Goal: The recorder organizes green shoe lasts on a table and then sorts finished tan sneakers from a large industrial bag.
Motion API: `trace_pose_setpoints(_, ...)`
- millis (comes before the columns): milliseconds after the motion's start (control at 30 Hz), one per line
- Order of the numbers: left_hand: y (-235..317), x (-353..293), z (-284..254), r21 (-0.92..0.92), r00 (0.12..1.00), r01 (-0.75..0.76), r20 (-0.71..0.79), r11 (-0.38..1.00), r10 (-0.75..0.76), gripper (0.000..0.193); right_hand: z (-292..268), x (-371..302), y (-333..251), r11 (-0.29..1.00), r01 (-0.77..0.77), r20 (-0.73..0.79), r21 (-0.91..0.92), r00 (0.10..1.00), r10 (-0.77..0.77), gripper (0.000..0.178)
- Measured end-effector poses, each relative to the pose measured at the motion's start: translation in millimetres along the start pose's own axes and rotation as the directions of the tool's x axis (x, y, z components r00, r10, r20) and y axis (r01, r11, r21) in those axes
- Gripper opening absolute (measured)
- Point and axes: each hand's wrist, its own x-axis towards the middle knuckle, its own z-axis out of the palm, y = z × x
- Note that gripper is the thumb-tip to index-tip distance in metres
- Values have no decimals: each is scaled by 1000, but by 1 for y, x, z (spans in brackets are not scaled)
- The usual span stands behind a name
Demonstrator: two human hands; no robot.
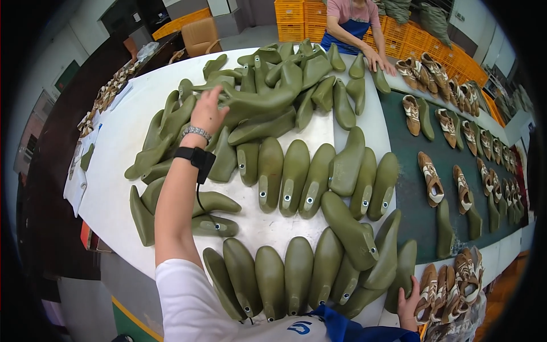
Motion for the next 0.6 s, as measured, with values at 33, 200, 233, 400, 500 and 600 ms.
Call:
trace_pose_setpoints(33, -7, -7, 9, -113, 986, 18, 167, 993, 1, 39, 0, 0, -3, 1000, -9, 1, 14, 1000, 9, 51)
trace_pose_setpoints(200, -2, -100, 37, 43, 291, -266, 956, 963, 38, 57, -4, 2, -9, 1000, -24, -12, 17, 1000, 25, 50)
trace_pose_setpoints(233, 0, -126, 39, 74, 288, -179, 957, 981, -20, 62, -4, 3, -9, 1000, -19, -14, 8, 1000, 20, 50)
trace_pose_setpoints(400, 3, -159, 25, 67, 73, 18, 995, 998, -69, 72, -1, 6, -8, 1000, 1, -17, 5, 1000, -1, 49)
trace_pose_setpoints(500, 8, -164, 12, 89, 54, -120, 995, 989, -83, 66, -1, 6, -11, 1000, -12, -3, 24, 1000, 12, 49)
trace_pose_setpoints(600, 22, -173, 13, 90, 14, -268, 996, 959, -90, 58, -4, 7, -15, 1000, -1, -23, 31, 1000, 2, 48)
